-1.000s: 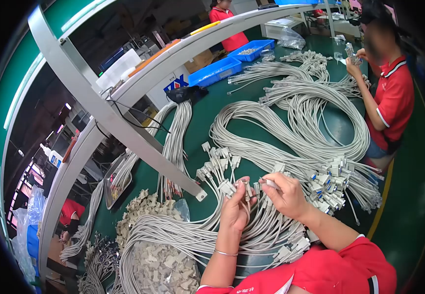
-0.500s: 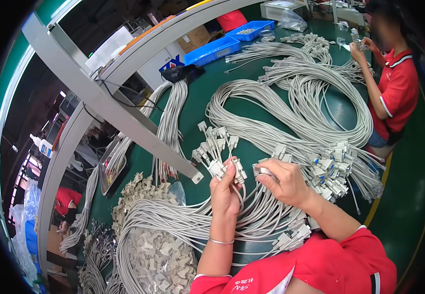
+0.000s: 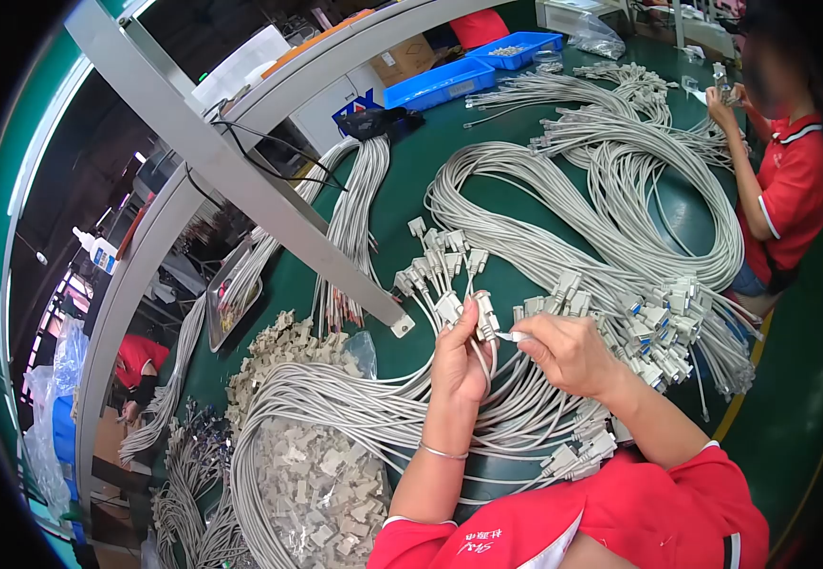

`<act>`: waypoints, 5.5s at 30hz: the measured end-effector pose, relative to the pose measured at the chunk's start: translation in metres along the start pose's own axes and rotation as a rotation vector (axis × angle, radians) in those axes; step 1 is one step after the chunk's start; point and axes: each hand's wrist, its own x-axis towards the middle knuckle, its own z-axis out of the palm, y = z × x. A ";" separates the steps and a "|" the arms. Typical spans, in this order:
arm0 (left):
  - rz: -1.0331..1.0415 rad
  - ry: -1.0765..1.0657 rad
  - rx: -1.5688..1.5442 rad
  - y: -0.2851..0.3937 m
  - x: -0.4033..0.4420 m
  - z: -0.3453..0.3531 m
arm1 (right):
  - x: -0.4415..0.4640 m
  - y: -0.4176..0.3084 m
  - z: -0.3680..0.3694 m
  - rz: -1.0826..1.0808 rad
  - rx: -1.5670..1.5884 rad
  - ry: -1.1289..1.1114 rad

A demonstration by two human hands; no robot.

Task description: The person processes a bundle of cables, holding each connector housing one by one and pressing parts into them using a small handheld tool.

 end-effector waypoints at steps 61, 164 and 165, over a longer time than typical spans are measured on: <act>-0.105 -0.211 -0.039 -0.006 -0.008 0.015 | 0.001 0.002 0.002 0.018 0.010 0.059; -0.046 -0.772 1.175 0.035 -0.023 0.043 | 0.051 0.016 -0.057 0.631 1.442 0.328; -0.045 -0.827 1.175 0.027 -0.027 0.049 | 0.053 0.011 -0.062 0.647 1.438 0.305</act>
